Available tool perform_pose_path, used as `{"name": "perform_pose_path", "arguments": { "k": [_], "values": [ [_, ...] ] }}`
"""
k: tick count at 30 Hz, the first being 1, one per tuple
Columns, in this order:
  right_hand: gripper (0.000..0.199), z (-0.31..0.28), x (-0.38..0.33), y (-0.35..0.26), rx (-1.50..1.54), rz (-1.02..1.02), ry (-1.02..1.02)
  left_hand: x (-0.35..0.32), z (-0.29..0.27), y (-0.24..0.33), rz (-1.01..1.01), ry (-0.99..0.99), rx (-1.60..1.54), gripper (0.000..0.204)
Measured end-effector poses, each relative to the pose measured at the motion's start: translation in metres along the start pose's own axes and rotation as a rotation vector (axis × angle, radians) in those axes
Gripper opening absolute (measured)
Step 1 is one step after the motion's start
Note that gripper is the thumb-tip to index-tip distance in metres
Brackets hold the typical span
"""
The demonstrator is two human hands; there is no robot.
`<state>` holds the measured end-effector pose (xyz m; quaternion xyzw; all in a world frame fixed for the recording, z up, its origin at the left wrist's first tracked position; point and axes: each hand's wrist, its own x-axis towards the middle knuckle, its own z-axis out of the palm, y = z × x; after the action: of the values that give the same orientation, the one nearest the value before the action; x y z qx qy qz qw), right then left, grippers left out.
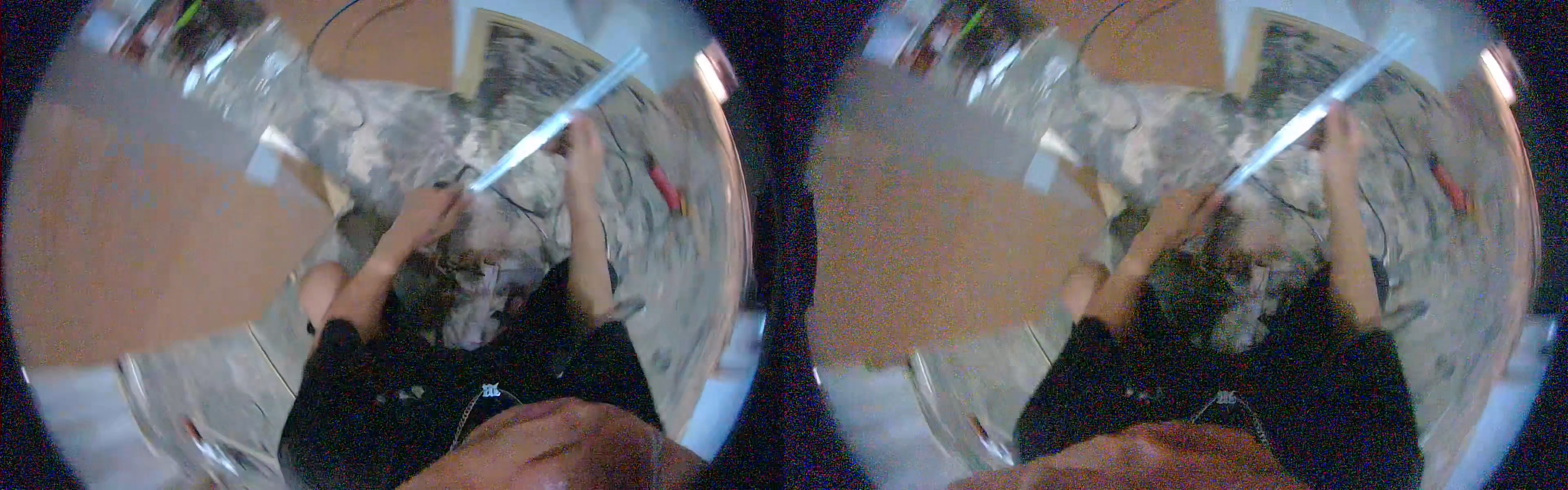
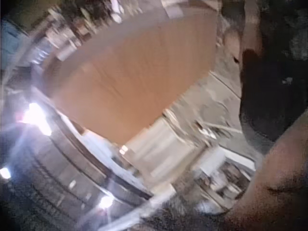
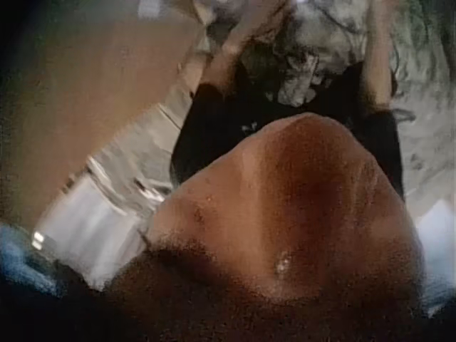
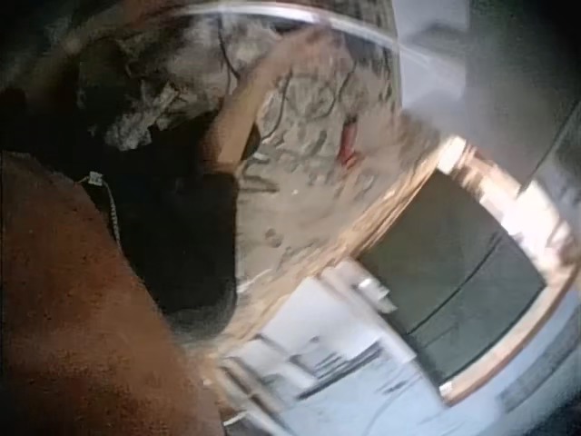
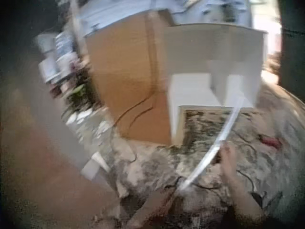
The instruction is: The person trims the excess edge banding from a wood panel using a router and then applies a new strip of edge banding by hand.
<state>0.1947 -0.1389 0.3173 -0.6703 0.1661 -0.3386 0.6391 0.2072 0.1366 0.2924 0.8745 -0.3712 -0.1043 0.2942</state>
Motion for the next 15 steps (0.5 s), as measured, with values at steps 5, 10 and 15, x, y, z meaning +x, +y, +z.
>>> {"name": "perform_pose_path", "arguments": {
  "k": [5,10,15],
  "values": [
    [0.03,0.005,-0.021,-0.025,0.074,0.176,-0.047,-0.039,-0.005,0.016,0.059,0.1,0.015,0.037],
    [0.031,0.012,-0.064,-0.037,-0.041,0.187,-0.407,-0.11,-0.018,0.008,-0.169,-0.016,0.053,0.032],
    [0.026,0.002,-0.072,-0.036,-0.296,0.173,-0.656,-0.146,-0.012,0.014,-0.325,-0.007,0.096,0.033]
  ]
}}
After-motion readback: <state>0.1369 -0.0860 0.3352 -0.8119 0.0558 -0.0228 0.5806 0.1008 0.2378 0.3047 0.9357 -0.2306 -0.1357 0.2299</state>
